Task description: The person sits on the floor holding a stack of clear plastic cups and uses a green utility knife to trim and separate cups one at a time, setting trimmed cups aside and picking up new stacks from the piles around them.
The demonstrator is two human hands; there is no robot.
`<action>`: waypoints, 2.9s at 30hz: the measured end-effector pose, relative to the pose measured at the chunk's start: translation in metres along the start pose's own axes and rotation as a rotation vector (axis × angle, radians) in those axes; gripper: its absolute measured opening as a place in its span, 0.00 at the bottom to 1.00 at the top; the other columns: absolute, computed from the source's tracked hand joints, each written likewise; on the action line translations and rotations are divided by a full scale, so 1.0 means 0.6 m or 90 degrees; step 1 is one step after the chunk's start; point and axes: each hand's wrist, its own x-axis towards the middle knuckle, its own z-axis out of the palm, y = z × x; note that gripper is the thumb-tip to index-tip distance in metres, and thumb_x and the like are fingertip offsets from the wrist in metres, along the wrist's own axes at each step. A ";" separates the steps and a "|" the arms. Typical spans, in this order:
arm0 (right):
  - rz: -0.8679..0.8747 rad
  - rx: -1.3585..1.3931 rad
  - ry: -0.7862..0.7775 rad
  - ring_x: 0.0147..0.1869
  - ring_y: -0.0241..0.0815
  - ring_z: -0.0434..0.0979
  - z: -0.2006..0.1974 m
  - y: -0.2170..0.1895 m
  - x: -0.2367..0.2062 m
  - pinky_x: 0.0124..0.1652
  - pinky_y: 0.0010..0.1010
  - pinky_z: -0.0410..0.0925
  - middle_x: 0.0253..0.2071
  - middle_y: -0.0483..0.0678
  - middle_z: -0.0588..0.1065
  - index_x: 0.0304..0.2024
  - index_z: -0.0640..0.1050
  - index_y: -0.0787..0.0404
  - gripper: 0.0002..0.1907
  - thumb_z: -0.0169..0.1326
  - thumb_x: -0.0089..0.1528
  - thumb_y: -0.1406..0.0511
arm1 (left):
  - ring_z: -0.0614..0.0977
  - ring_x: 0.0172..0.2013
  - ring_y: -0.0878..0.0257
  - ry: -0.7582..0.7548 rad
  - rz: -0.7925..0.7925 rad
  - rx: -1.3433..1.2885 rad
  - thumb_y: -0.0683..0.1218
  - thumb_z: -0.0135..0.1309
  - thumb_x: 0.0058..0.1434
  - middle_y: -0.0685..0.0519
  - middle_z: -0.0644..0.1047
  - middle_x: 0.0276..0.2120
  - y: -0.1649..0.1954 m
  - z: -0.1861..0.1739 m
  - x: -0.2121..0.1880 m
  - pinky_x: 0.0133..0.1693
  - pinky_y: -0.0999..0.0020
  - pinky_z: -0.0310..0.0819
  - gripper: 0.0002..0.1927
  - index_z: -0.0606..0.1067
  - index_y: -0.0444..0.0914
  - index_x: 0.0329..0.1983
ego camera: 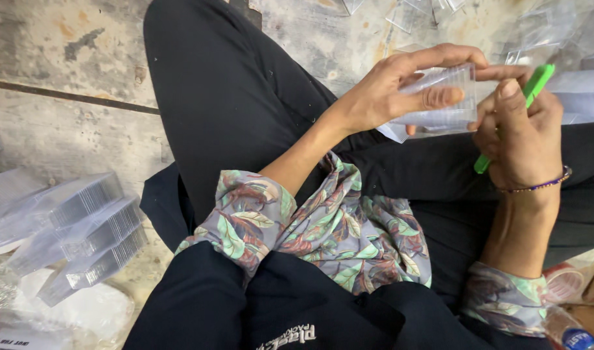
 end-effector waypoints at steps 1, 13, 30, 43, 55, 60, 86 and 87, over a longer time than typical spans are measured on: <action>-0.020 0.003 -0.006 0.19 0.25 0.55 0.002 -0.001 -0.001 0.23 0.19 0.50 0.25 0.41 0.67 0.57 0.71 0.65 0.23 0.54 0.73 0.53 | 0.79 0.58 0.64 0.003 0.000 0.011 0.58 0.62 0.73 0.53 0.79 0.60 0.003 0.002 0.001 0.57 0.68 0.79 0.23 0.74 0.44 0.65; -0.004 0.002 -0.059 0.26 0.24 0.63 -0.004 -0.005 -0.002 0.28 0.16 0.55 0.30 0.38 0.70 0.62 0.68 0.59 0.34 0.69 0.60 0.55 | 0.86 0.40 0.67 -0.043 -0.056 0.022 0.57 0.66 0.69 0.55 0.80 0.59 0.008 0.004 -0.006 0.28 0.73 0.82 0.25 0.75 0.46 0.65; -0.144 -0.153 0.059 0.31 0.27 0.69 -0.026 0.020 -0.026 0.32 0.15 0.61 0.40 0.45 0.74 0.61 0.76 0.67 0.19 0.56 0.80 0.57 | 0.84 0.29 0.68 -0.036 -0.071 -0.099 0.59 0.62 0.73 0.52 0.84 0.46 0.001 0.007 0.001 0.27 0.73 0.79 0.24 0.76 0.42 0.64; -0.115 -0.078 0.092 0.32 0.31 0.74 -0.033 0.058 -0.020 0.31 0.17 0.66 0.39 0.50 0.77 0.49 0.70 0.66 0.13 0.62 0.78 0.67 | 0.81 0.22 0.68 -0.033 -0.055 -0.120 0.57 0.59 0.74 0.52 0.85 0.38 -0.019 0.003 0.000 0.23 0.73 0.76 0.22 0.77 0.41 0.65; -0.119 -0.088 0.035 0.31 0.33 0.73 -0.068 0.079 -0.043 0.32 0.18 0.65 0.38 0.52 0.77 0.44 0.72 0.67 0.13 0.64 0.74 0.69 | 0.80 0.24 0.68 -0.002 -0.025 -0.114 0.56 0.56 0.78 0.54 0.84 0.34 -0.021 0.005 -0.003 0.24 0.72 0.73 0.19 0.79 0.39 0.61; -0.093 -0.026 0.123 0.31 0.33 0.73 -0.058 0.075 -0.029 0.33 0.18 0.66 0.40 0.52 0.79 0.49 0.72 0.66 0.12 0.62 0.75 0.67 | 0.80 0.22 0.67 -0.018 -0.034 -0.139 0.57 0.56 0.78 0.52 0.84 0.33 -0.017 0.011 -0.003 0.23 0.71 0.72 0.20 0.79 0.38 0.61; -0.110 0.010 0.115 0.27 0.34 0.73 -0.064 0.084 -0.030 0.27 0.18 0.61 0.36 0.53 0.78 0.45 0.72 0.65 0.14 0.65 0.74 0.65 | 0.86 0.40 0.61 -0.026 -0.036 -0.344 0.58 0.49 0.80 0.48 0.78 0.59 -0.035 0.006 -0.019 0.25 0.68 0.77 0.27 0.72 0.31 0.67; -0.114 0.003 0.108 0.27 0.34 0.72 -0.063 0.084 -0.027 0.26 0.18 0.61 0.36 0.53 0.78 0.44 0.72 0.65 0.14 0.66 0.74 0.65 | 0.86 0.41 0.61 -0.027 -0.033 -0.338 0.58 0.49 0.80 0.48 0.78 0.60 -0.036 0.007 -0.018 0.25 0.68 0.77 0.27 0.73 0.31 0.67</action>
